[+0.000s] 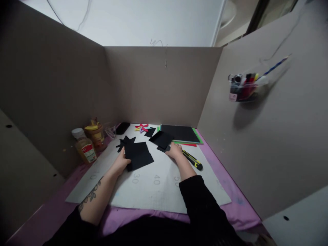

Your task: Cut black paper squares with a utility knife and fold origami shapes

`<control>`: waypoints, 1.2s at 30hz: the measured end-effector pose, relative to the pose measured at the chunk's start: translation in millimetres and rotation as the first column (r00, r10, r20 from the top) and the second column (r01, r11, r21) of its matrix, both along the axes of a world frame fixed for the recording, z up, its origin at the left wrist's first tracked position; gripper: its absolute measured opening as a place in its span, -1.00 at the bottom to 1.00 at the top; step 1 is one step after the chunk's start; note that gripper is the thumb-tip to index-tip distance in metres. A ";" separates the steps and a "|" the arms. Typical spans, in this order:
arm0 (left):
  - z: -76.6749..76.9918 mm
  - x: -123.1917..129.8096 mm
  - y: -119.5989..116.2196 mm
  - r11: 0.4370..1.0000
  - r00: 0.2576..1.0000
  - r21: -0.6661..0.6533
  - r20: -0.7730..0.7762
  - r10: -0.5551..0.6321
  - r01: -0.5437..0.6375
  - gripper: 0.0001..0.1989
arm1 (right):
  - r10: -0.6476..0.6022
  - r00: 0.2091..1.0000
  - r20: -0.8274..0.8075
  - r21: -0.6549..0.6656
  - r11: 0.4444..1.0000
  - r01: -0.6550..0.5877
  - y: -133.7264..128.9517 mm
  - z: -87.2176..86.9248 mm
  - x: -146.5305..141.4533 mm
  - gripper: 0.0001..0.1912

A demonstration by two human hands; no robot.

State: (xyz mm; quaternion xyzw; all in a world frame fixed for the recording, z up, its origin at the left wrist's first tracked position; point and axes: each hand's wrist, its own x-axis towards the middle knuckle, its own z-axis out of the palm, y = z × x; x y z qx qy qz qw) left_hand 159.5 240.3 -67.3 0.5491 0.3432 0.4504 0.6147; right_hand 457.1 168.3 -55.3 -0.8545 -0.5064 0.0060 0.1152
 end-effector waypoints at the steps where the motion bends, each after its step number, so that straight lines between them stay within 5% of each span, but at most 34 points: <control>1: 2.7 0.6 -1.9 1.000 1.000 -0.021 0.011 -0.021 0.022 -0.02 | 0.007 1.000 -0.004 -0.010 1.000 -0.007 -1.0 2.4 0.4 -0.37; 6: 10.5 0.9 -2.6 0.996 0.996 -0.052 0.040 0.075 -0.073 -0.22 | 0.106 0.987 -0.121 -0.015 0.994 -0.109 -20.8 26.4 0.1 -0.84; 8: 10.9 1.3 -1.5 0.995 0.995 -0.017 0.014 0.095 -0.095 -0.34 | 0.202 0.966 -0.164 0.031 0.979 -0.200 -30.2 37.1 -10.4 -0.83; 11: 12.6 4.5 -4.8 0.999 0.998 0.003 0.025 0.051 -0.052 -0.45 | 0.518 0.814 -0.262 0.177 0.855 -0.487 -34.5 45.6 -45.7 -0.80; 13: 14.8 7.1 -10.2 0.999 0.995 -0.016 0.094 -0.046 0.048 -0.46 | 0.613 0.761 -0.212 0.194 0.790 -0.582 -30.4 44.6 -75.4 -0.80; 16: 16.5 9.4 -18.0 0.976 0.963 0.002 0.164 -0.216 0.218 -0.40 | 0.577 0.816 -0.040 0.183 0.807 -0.562 -22.1 38.2 -108.8 -0.81; 19: 16.8 10.9 -21.2 0.974 0.969 0.086 0.115 -0.218 0.209 -0.36 | 0.541 0.841 0.009 0.307 0.799 -0.517 -20.4 32.7 -114.5 -0.73; 22: 20.2 12.6 -21.4 0.975 0.984 0.163 0.068 -0.166 0.153 -0.35 | 0.385 0.912 -0.140 0.545 0.799 -0.253 -23.2 27.0 -98.3 -0.40; 25: 24.2 13.2 -20.1 0.960 0.987 0.233 0.012 -0.162 0.154 -0.37 | 0.369 0.801 -0.471 0.539 0.840 -0.069 -22.9 16.6 -79.0 -0.49; 29: 17.4 10.9 -14.0 0.950 0.989 0.278 -0.068 -0.129 0.143 -0.38 | 0.463 0.618 -0.636 0.532 0.843 -0.084 -20.0 0.3 -69.8 -0.80; 33: 3.1 5.7 -5.7 0.968 0.970 0.183 -0.205 -0.133 0.172 -0.48 | 0.459 0.614 -0.642 0.519 0.850 -0.092 -22.4 -5.9 -72.7 -0.85; 36: 0.6 0.3 -1.6 0.949 0.939 0.273 -0.340 -0.056 0.155 -0.67 | 0.423 0.652 -0.629 0.511 0.857 -0.064 -24.1 -6.4 -73.5 -0.86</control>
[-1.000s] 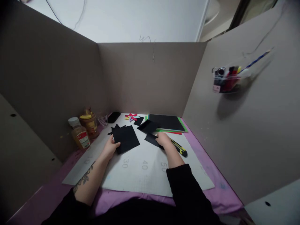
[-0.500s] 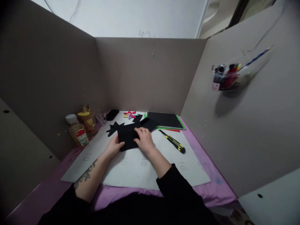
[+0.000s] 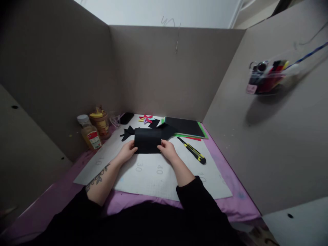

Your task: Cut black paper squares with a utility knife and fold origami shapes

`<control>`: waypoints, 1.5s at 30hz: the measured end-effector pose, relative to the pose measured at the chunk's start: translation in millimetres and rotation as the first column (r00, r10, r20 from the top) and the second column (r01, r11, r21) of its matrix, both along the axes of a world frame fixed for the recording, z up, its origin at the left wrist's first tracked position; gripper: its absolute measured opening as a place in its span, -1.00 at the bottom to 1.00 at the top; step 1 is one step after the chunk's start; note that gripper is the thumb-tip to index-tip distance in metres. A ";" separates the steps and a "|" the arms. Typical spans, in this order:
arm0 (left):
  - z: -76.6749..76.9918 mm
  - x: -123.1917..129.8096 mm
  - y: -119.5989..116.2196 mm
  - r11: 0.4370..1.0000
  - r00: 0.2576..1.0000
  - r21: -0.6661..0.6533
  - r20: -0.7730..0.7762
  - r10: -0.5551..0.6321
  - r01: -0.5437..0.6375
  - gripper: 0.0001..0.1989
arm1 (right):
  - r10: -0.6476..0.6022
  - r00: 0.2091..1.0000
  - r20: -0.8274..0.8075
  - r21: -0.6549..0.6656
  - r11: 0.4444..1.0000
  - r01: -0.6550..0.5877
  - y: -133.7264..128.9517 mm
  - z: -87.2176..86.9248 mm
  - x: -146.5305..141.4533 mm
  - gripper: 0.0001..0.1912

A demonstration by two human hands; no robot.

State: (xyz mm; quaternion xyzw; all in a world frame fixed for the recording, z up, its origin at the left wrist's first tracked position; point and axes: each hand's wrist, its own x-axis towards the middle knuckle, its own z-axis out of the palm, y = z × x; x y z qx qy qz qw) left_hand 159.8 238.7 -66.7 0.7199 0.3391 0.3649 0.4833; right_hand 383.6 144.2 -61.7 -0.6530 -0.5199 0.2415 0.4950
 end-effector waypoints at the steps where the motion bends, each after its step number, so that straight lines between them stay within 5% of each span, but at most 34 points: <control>1: 1.0 -2.0 0.9 0.997 0.998 0.070 -0.056 0.034 -0.030 -0.75 | -0.012 1.000 -0.003 0.008 1.000 0.012 0.2 -0.5 0.3 -0.86; 4: 5.9 -7.2 2.7 0.968 0.972 0.233 -0.187 0.141 -0.096 -0.90 | -0.005 1.000 -0.024 0.019 1.000 0.006 2.3 -3.9 2.2 -0.88; 9: 10.7 -9.5 3.2 0.935 0.965 0.330 -0.174 0.195 -0.129 -0.90 | -0.020 1.000 0.003 0.044 0.999 0.020 5.7 -9.7 5.8 -0.87; 22: 13.5 -4.7 -2.3 0.937 0.943 0.340 -0.276 0.184 -0.083 -0.74 | -0.038 0.996 -0.081 -0.046 0.998 0.034 2.3 -5.6 1.0 -0.93; 24: 16.5 -4.6 -3.7 0.950 0.942 0.299 -0.282 0.182 -0.094 -0.72 | -0.056 0.978 -0.202 -0.025 0.998 0.052 1.7 -4.1 0.3 -0.88; 27: 19.9 -5.7 -4.9 0.992 0.963 0.055 -0.239 0.122 -0.112 -0.73 | -0.048 0.933 -0.356 -0.050 0.998 0.032 -0.3 1.5 2.5 -0.81; 31: 20.6 -7.9 -4.4 0.968 0.996 -0.251 -0.080 -0.045 0.024 -0.72 | -0.019 0.897 -0.442 -0.108 0.994 -0.032 -4.8 11.7 10.0 -0.77; 45: 22.4 -9.2 -5.8 0.949 0.992 -0.295 -0.018 -0.122 0.111 -0.68 | 0.009 0.882 -0.472 -0.086 0.995 -0.056 -7.4 14.7 17.2 -0.76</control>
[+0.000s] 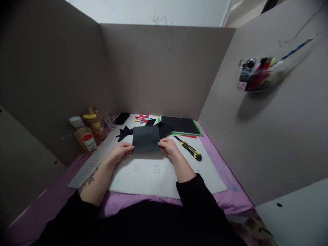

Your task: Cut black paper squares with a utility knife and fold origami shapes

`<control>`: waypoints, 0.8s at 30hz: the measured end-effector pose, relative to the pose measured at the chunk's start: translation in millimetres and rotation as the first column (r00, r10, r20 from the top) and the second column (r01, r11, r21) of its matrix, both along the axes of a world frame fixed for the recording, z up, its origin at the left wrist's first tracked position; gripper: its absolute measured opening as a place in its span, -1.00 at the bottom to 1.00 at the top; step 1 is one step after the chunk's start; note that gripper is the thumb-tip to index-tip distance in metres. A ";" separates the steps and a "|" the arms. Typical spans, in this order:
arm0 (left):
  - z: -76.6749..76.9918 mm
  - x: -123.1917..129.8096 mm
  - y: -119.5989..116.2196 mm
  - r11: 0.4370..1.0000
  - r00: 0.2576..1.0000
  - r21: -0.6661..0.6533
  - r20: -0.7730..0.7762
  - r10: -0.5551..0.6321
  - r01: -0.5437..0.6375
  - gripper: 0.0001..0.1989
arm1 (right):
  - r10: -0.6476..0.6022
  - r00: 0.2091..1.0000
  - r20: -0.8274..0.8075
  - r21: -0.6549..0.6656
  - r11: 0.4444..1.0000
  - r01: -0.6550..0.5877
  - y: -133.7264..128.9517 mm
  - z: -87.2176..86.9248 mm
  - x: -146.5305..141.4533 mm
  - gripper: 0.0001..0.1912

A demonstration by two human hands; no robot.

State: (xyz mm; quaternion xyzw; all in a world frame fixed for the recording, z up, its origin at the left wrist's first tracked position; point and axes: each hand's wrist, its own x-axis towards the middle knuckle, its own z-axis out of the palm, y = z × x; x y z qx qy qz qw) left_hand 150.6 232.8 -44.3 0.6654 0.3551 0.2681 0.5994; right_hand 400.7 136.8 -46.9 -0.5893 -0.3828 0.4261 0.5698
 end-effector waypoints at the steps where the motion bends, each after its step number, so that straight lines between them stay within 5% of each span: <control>1: 0.7 0.2 -0.6 1.000 1.000 0.004 -0.009 0.000 0.000 -0.69 | 0.004 1.000 0.012 0.005 1.000 -0.004 -0.1 0.0 -0.3 -0.76; 5: 5.8 1.2 -3.3 0.974 0.985 0.196 -0.103 0.136 -0.114 -0.74 | -0.037 0.995 0.095 0.123 0.992 0.025 -0.7 2.1 -4.6 -0.78; 7: 8.9 0.4 -4.2 0.872 0.969 0.446 -0.043 0.245 -0.200 -0.80 | -0.075 0.988 0.136 0.235 0.971 0.042 -1.5 5.2 -7.4 -0.81; 12: 16.8 -8.9 -8.1 0.363 0.928 0.864 0.263 0.265 -0.349 -0.84 | -0.240 0.906 0.349 0.594 0.804 -0.015 -12.2 20.7 -13.4 -0.93; 15: 20.2 -15.8 -14.4 0.039 0.878 0.915 0.372 0.302 -0.401 -0.82 | -0.423 0.755 0.501 0.735 0.669 -0.113 -27.7 31.6 -17.8 -0.88; 18: 19.1 -20.8 -21.2 -0.166 0.797 0.879 0.475 0.374 -0.446 -0.83 | -0.516 0.641 0.568 0.783 0.579 -0.227 -44.3 38.4 -21.7 -0.76; 21: 15.7 -23.5 -23.8 -0.241 0.728 0.844 0.535 0.429 -0.479 -0.87 | -0.565 0.575 0.591 0.789 0.552 -0.268 -53.0 40.4 -23.1 -0.72; 23: 14.7 -23.0 -21.9 -0.169 0.734 0.853 0.513 0.445 -0.494 -0.91 | -0.560 0.583 0.588 0.787 0.563 -0.253 -51.5 39.3 -22.7 -0.76; 24: 14.8 -21.7 -20.1 -0.078 0.770 0.871 0.467 0.434 -0.484 -0.90 | -0.544 0.606 0.581 0.780 0.584 -0.223 -48.5 37.9 -22.4 -0.80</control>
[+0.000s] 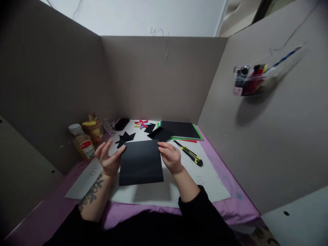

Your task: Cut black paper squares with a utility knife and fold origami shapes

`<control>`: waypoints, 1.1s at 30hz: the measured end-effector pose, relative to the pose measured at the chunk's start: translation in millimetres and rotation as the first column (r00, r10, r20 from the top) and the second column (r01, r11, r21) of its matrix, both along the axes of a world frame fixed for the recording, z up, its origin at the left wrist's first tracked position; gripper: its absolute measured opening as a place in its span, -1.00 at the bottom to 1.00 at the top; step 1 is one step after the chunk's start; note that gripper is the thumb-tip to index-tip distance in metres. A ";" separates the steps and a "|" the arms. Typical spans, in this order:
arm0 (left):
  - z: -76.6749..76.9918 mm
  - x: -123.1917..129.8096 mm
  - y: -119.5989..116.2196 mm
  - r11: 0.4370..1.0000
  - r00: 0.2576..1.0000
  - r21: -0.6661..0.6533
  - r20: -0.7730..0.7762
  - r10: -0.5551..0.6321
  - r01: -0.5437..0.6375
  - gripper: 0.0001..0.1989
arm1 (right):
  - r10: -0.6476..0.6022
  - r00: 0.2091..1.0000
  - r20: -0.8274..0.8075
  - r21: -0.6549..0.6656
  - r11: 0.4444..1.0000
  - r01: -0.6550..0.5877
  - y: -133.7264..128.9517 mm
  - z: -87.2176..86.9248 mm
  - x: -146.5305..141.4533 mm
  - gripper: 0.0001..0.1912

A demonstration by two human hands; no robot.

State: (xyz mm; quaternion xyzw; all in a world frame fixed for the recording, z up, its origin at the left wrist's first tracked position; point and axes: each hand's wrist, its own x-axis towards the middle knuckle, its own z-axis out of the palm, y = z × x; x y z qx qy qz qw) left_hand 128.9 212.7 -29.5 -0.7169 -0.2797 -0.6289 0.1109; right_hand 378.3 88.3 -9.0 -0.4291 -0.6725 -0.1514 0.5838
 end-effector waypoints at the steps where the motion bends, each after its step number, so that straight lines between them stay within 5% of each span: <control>1: 0.3 2.1 2.3 0.991 0.996 -0.102 -0.032 -0.086 0.082 -0.88 | -0.007 0.998 -0.059 -0.054 0.999 0.004 4.1 -2.0 0.3 -0.84; 3: 0.6 8.5 7.0 0.893 0.958 -0.393 -0.091 -0.274 0.218 -0.82 | -0.055 0.972 -0.229 -0.230 0.973 0.001 14.6 -7.8 0.4 -0.94; 6: -1.4 19.4 11.6 0.582 0.894 -0.787 -0.092 -0.438 0.204 -0.79 | -0.153 0.866 -0.476 -0.453 0.887 -0.092 29.6 -19.4 0.1 -0.88; 9: -5.3 25.7 12.4 0.347 0.869 -0.920 -0.013 -0.494 0.184 -0.77 | -0.187 0.825 -0.534 -0.509 0.850 -0.137 37.8 -29.9 0.3 -0.82; 13: -9.4 26.5 12.5 0.197 0.863 -0.944 0.141 -0.486 0.265 -0.74 | -0.186 0.839 -0.511 -0.549 0.822 -0.152 39.9 -35.7 1.5 -0.64; 17: -11.9 25.3 14.7 0.131 0.861 -0.939 0.227 -0.456 0.317 -0.68 | -0.205 0.852 -0.481 -0.570 0.812 -0.126 39.7 -36.5 3.0 -0.65; 21: -12.9 23.8 16.1 0.137 0.842 -0.926 0.248 -0.480 0.351 -0.69 | -0.236 0.823 -0.517 -0.560 0.820 -0.117 42.7 -41.9 12.4 -0.86; 24: -14.9 22.4 18.2 0.158 0.853 -0.930 0.224 -0.471 0.332 -0.71 | -0.291 0.729 -0.620 -0.543 0.829 -0.131 47.5 -50.0 31.1 -0.84; 27: -18.7 21.9 21.6 0.195 0.893 -0.940 0.179 -0.412 0.279 -0.79 | -0.430 0.573 -0.697 -0.536 0.844 -0.018 52.1 -58.9 57.0 -0.79; 31: -19.1 22.9 22.2 0.192 0.938 -0.969 0.086 -0.336 0.157 -0.88 | -0.599 0.476 -0.644 -0.629 0.769 0.115 53.0 -65.8 86.2 -0.70; 33: -16.2 23.3 19.8 0.174 0.945 -0.975 0.077 -0.318 0.138 -0.91 | -0.633 0.519 -0.574 -0.674 0.725 0.139 49.1 -64.4 94.9 -0.61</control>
